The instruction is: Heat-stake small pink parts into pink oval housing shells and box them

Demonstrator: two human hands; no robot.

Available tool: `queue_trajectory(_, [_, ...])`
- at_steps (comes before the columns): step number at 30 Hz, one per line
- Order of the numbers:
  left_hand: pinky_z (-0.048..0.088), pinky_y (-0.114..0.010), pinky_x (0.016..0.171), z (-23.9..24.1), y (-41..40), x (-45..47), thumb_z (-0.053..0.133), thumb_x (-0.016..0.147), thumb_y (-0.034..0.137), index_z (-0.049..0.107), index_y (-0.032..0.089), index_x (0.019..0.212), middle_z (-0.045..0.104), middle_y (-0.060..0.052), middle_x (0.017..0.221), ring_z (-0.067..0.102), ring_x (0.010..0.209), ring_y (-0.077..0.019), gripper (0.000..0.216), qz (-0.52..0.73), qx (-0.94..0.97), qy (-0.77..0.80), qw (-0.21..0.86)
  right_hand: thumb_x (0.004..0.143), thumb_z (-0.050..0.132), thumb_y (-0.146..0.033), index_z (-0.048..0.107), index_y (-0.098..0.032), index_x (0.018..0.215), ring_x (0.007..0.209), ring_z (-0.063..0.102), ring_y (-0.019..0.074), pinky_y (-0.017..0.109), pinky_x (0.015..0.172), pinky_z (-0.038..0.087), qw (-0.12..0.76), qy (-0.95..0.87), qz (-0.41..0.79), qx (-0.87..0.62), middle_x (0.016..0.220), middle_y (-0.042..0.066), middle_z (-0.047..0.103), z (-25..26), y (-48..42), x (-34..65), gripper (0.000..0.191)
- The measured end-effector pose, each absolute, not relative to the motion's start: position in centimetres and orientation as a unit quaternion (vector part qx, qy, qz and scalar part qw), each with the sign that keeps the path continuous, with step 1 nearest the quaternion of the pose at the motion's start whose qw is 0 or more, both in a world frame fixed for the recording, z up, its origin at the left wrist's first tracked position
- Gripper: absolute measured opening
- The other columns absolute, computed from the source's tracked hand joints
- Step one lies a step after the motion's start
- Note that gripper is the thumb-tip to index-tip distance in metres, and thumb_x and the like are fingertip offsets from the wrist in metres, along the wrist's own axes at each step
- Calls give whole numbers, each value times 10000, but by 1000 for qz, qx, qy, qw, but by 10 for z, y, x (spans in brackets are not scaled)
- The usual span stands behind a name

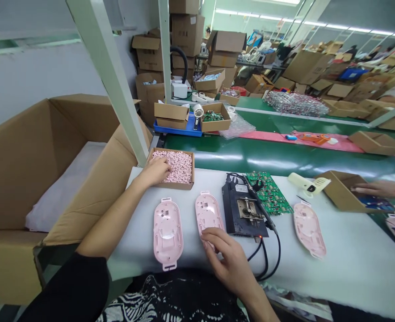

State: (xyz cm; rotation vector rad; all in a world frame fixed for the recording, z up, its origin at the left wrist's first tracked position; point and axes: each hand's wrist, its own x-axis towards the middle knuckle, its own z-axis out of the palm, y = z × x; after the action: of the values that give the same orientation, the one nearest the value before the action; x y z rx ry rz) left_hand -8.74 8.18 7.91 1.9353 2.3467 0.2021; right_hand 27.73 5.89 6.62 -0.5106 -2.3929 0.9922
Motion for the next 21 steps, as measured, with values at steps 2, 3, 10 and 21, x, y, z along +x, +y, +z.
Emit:
queue_trajectory(2, [396,-431,1009,76,82,-93,580,886,204,786,234,911,652,-85,1034,542,1096,-300,209,66,636,766,58,974,513,-188,675,-232,1119,1013,696,180,312,888,594,243,-894,337,-165,1105,83,715,81,68,268,222])
queue_trajectory(3, [394,-425,1015,75,81,-96,580,884,201,777,228,900,657,-81,1036,546,1100,-294,200,69,637,765,64,977,508,-196,677,-230,1129,1032,693,184,319,904,586,235,-908,311,-155,1113,80,718,90,74,262,230])
queue_trajectory(10, [461,-315,877,80,75,-104,467,944,179,677,173,975,689,-73,1000,619,974,-217,213,118,625,769,61,1060,333,-334,657,-211,1225,1116,652,202,329,931,515,130,-962,129,-205,1231,80,687,150,140,161,384])
queue_trajectory(21, [472,-349,942,78,52,-96,530,951,258,754,209,1041,703,-89,1114,620,1092,-252,247,110,605,788,26,968,623,-426,648,-131,1148,1081,658,220,448,958,556,-73,-960,57,-263,1182,98,674,100,179,32,346])
